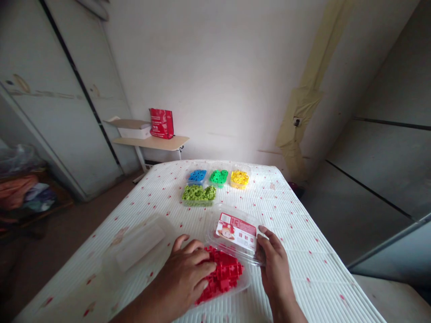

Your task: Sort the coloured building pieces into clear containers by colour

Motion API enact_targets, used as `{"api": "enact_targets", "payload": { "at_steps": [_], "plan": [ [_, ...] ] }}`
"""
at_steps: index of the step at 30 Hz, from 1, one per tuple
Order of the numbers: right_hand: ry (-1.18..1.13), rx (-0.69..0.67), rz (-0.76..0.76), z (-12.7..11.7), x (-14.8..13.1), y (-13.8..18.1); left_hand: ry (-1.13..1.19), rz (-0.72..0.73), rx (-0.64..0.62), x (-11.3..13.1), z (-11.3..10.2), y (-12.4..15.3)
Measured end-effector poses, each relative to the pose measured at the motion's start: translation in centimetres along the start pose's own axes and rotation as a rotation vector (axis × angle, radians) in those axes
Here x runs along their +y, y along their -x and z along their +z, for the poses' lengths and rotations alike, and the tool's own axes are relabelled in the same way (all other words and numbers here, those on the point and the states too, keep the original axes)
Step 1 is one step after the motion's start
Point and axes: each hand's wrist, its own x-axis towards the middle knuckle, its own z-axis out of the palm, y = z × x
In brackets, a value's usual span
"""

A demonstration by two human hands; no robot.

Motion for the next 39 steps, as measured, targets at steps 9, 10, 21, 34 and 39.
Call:
{"api": "enact_targets", "payload": {
  "at_steps": [9,10,21,34,39],
  "plan": [
    [-0.040,-0.008,0.014,0.2,0.1,0.1,0.172,0.020,-0.072,-1.6,-0.4,1.6],
    [-0.044,-0.007,0.016,0.2,0.1,0.1,0.169,0.038,-0.089,-1.6,-0.6,1.7],
    [-0.040,-0.019,0.006,0.3,0.2,0.1,0.047,0.001,0.091,-1.6,0.5,1.6],
    [-0.056,-0.052,-0.002,0.2,0.3,-0.1,0.187,-0.100,0.265,-2.8,1.2,1.5],
    [0.116,-0.223,0.076,-0.4,-0.1,0.2,0.507,-0.378,0.256,-3.4,2.9,2.5]
  ]
}}
